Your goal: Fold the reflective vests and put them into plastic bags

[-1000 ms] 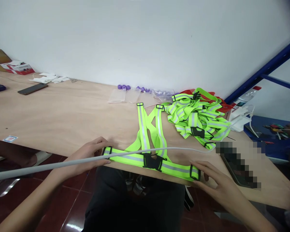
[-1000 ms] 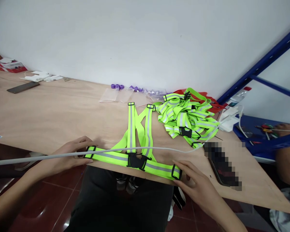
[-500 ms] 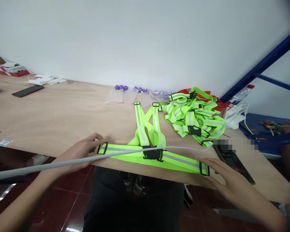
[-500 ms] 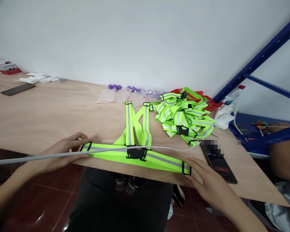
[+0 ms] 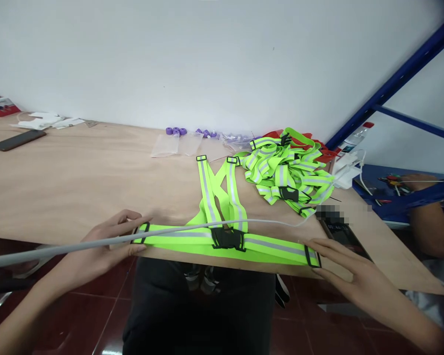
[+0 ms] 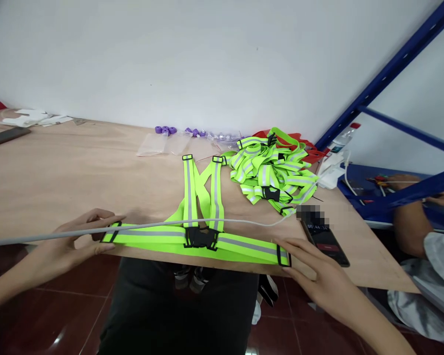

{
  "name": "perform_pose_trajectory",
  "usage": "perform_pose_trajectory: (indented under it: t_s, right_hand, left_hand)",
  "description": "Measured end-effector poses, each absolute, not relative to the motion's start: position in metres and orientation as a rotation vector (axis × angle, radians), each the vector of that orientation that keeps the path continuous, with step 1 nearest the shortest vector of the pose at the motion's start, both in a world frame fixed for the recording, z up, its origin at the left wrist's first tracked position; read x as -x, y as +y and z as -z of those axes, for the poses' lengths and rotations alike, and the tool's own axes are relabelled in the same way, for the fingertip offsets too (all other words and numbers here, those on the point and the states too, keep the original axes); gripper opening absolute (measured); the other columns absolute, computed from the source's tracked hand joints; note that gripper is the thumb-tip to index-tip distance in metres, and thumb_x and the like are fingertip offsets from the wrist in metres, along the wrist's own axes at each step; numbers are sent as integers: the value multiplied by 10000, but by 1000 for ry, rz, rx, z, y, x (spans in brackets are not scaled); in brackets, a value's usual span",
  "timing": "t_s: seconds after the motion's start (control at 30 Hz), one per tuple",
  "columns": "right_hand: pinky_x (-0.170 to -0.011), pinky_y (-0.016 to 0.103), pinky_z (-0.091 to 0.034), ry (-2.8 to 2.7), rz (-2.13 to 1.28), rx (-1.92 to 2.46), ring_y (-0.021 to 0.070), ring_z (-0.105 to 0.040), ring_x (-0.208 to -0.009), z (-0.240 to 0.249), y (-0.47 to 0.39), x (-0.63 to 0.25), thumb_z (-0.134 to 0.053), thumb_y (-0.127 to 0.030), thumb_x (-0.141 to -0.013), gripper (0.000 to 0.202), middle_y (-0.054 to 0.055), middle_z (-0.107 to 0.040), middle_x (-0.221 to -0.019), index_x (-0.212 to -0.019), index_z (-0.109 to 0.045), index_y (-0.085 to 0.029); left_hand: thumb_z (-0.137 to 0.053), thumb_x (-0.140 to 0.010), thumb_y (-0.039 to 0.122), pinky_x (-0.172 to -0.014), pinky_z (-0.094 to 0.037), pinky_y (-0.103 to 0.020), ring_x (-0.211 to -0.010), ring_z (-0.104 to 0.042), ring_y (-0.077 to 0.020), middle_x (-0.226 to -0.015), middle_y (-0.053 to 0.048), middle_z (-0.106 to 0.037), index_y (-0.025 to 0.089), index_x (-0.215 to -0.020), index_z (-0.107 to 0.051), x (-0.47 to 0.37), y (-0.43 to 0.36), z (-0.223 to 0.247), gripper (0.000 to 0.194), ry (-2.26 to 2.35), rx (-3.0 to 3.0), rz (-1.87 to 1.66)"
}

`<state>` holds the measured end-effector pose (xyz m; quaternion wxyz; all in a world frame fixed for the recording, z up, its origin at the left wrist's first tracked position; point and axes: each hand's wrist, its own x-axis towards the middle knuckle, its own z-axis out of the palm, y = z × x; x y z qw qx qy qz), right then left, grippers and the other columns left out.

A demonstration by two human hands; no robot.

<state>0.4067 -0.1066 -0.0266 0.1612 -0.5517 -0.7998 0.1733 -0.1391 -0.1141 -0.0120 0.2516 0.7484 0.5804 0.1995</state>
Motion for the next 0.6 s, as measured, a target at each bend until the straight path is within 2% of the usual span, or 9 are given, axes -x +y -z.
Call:
perform_pose_trajectory:
  t_s: [0.17, 0.37, 0.47, 0.6]
  right_hand:
    - [-982, 408, -591, -2298, -454, 1554, 311, -680, -1188, 30, -109, -405, -600, -500, -932, 438, 87, -680, -1338, -1319, -692, -318]
    - [-912, 403, -613, -2402, -385, 1403, 279, -703, -1133, 56, -125, -396, -600, -407, -962, 307, 83, -716, -1268, -1225, -745, -346]
    - [-913, 420, -608, -2437, -260, 1328, 281, -700, -1135, 64, -133, -395, -625, -361, -947, 312, 78, -717, -1265, -1239, -733, -353]
    - [-902, 427, -606, -2475, -50, 1220, 293, -701, -1135, 75, -138, -394, -659, -341, -923, 390, 96, -707, -1291, -1311, -682, -310]
  left_hand:
    - [-563, -968, 537, -898, -535, -300, -1125, -623, -285, -1304, -59, -612, 338, -1416, -600, 137, -111, 20, 491, 1572, -2105, -503]
    - [-554, -1001, 494, -987, -509, -352, -1180, -611, -284, -1375, -62, -586, 394, -1451, -546, 138, -129, 57, 462, 1587, -2291, -447]
    - [-571, -991, 491, -980, -510, -407, -1172, -608, -312, -1349, -79, -612, 402, -1476, -520, 143, -137, 69, 496, 1588, -2436, -426]
    - [-577, -992, 465, -936, -517, -422, -1096, -645, -308, -1305, -90, -654, 383, -1457, -549, 148, -145, 86, 473, 1574, -2581, -475]
